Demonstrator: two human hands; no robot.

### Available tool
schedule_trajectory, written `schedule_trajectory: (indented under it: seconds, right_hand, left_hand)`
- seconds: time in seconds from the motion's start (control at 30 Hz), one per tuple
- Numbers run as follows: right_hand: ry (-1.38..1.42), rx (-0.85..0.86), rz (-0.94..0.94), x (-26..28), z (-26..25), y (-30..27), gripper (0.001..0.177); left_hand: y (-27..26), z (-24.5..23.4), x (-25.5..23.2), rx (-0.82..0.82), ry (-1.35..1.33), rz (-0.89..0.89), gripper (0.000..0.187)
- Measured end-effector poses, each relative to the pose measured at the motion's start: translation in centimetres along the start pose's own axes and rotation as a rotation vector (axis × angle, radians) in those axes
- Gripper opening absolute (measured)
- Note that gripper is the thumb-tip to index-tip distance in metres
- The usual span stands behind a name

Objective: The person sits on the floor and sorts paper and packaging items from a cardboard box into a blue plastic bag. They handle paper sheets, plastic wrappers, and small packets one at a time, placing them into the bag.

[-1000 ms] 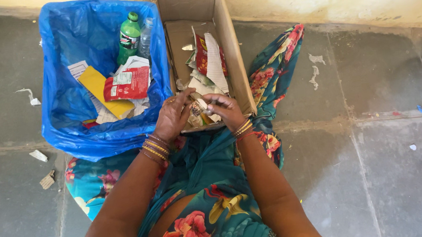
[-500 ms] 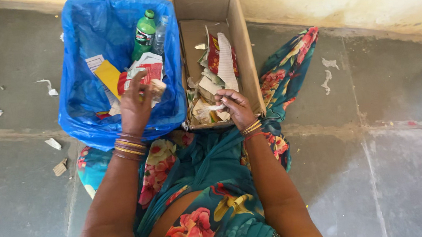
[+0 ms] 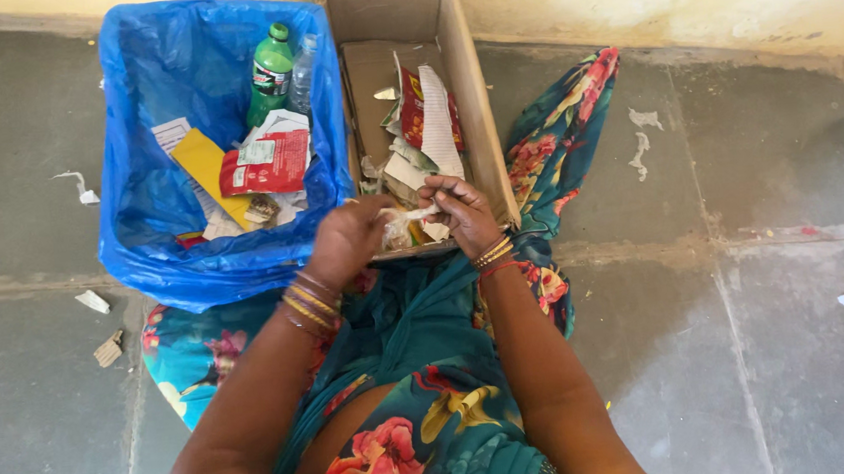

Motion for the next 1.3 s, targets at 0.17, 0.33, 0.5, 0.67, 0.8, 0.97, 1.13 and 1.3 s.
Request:
schedule_trajectory:
  seconds: [0.17,0.33,0.5,0.67,0.8,0.97,1.13,1.3]
  right_hand:
    - [0.008,0.003,0.007,-0.4,-0.5,0.1,0.03]
    - [-0.038,0.009,0.019,-0.3,0.3,-0.2,0.029]
    - [-0.316,0.205,-0.051,0.2,2.3,-0.5,0.035]
    - [-0.362,0.159,0.008,-0.8,1.5,-0.2,0.029]
    - [-0.251,0.124,0.016,-0.6,1.5,-0.2,0.03]
    - [-0.194,0.066,0.046,-0.5,1.4,-0.4,0.031]
    - [-0.12,0.135,0.02,-1.0,0.7,-0.1,0.018]
    - [-0.17,0.142,0.001,-1.1,0.5,-0.2,0.017]
  left_hand:
    - [0.3,3.2,-2.0,0.154,-0.067,-0.063,0.042]
    - [0.4,3.3,-1.7,0.119,0.02,-0.061,0.02]
    - [0.4,3.2,-1.2,0.058,0.055,-0.034,0.013]
    - [0.2,3.6,-0.8,0.07,0.022,-0.013,0.009]
    - [0.2,3.8,-0.2,0.104,-0.031,-0.042,0.013]
    - [0.3,3.4,-0.4,0.091,-0.086,-0.014,0.017]
    - [0.2,3.8,-0.6,0.169,0.007,-0.023,0.04]
    - [0.3,3.0,-1.2,0.091,-0.014,-0.011,0.026]
Point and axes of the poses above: each hand's wrist, its own y-axis towards the middle knuckle, its own z-axis out of the palm, x = y × z, the point moved 7 cm from there along y, towards the middle knuckle, and after that the axes turned 15 degrees about y, right-handed, at the moved point
